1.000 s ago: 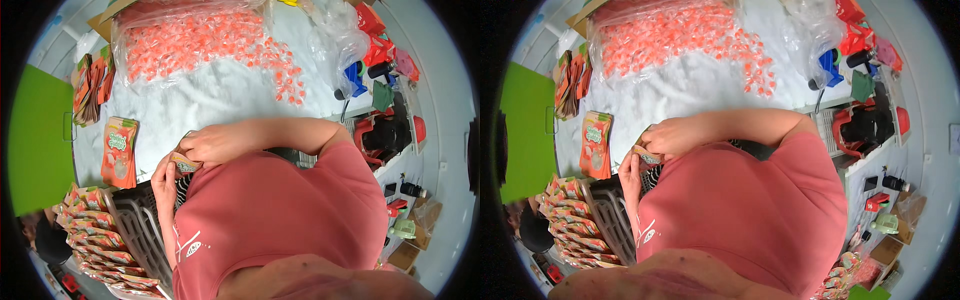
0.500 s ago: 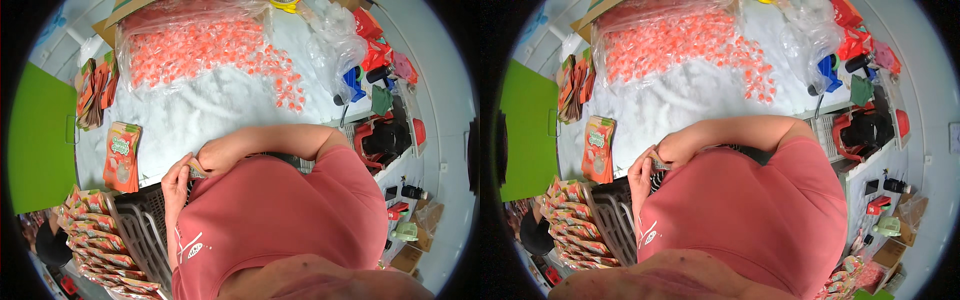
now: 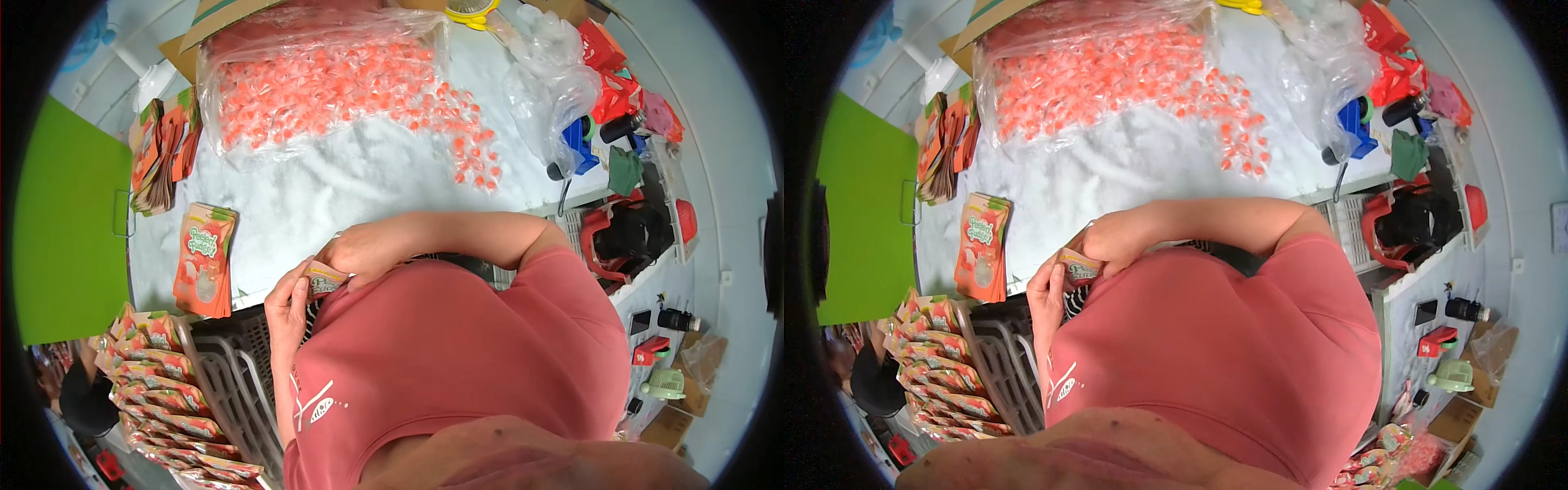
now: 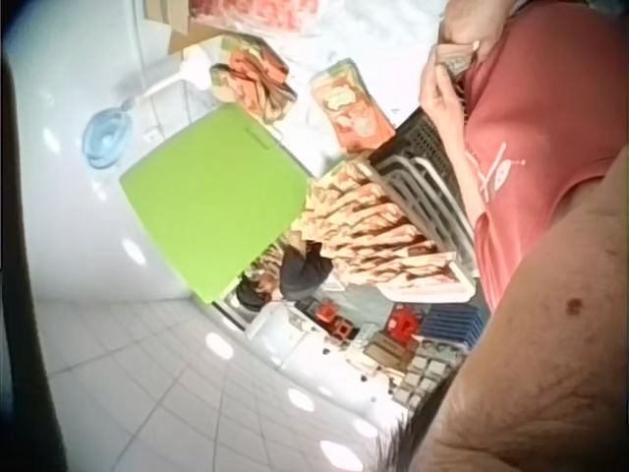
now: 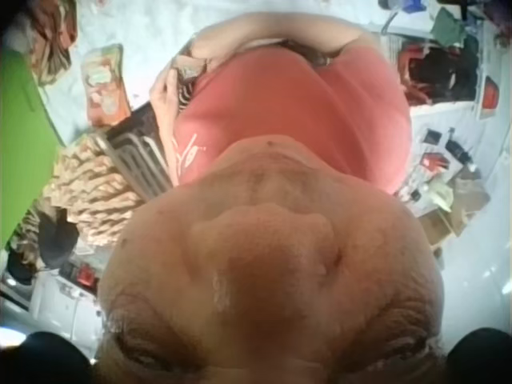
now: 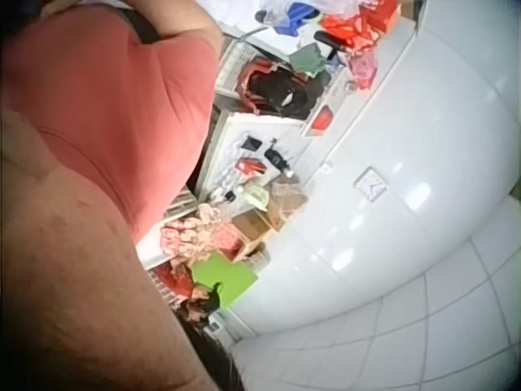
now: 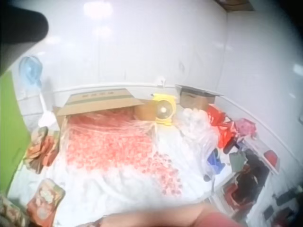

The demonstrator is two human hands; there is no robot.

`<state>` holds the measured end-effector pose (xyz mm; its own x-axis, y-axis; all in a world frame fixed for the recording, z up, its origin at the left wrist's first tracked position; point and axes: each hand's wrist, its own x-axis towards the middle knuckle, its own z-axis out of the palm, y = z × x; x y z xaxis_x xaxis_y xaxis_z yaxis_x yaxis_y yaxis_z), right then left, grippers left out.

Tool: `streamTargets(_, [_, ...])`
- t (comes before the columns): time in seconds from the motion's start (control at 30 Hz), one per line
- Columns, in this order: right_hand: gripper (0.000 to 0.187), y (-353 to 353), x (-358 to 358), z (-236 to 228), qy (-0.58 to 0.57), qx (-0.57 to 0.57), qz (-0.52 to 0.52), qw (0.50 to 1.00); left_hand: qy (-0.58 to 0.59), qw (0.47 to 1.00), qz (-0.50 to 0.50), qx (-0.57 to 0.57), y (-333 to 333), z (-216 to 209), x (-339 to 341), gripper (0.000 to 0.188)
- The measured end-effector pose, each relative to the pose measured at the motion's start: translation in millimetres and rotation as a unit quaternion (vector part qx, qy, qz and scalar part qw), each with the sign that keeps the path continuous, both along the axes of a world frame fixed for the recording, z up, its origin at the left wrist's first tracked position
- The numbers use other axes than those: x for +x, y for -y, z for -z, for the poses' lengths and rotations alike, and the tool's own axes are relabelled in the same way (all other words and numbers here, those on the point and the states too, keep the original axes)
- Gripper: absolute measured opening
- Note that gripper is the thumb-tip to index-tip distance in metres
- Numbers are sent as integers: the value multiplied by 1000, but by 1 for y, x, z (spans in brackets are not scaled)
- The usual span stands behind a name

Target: Manually filling plastic bags with individual gummy candies from a pile on a table.

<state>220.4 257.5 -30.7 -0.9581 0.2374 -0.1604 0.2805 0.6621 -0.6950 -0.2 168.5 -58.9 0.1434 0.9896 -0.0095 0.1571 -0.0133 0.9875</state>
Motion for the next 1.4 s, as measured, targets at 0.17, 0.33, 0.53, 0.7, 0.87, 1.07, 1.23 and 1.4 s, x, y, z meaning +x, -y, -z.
streamTargets(0.17, [19,-3,8,0,-101,-22,49,993,31,997,-64,-17,5,13,-17,31])
streamTargets(0.33, [17,-1,12,-3,-210,163,148,953,41,996,-77,-12,8,-8,-13,31])
streamTargets(0.53, [13,-3,7,-5,-257,218,182,924,23,995,-91,-11,1,-7,-15,26])
streamTargets(0.7, [17,0,2,-2,-265,248,149,920,-29,999,-38,8,-6,-19,-8,17])
streamTargets(0.87, [21,0,-1,-20,-368,340,183,846,-15,994,-38,98,-9,-16,-5,17])
streamTargets(1.07, [23,-3,3,-7,-227,126,201,944,12,996,-37,77,-6,-20,7,15])
streamTargets(1.23, [25,-1,2,-6,-185,133,187,956,21,998,-17,60,-7,-13,4,13])
streamTargets(1.4, [25,0,-4,-19,-107,157,167,967,37,998,-20,38,-8,-17,11,11])
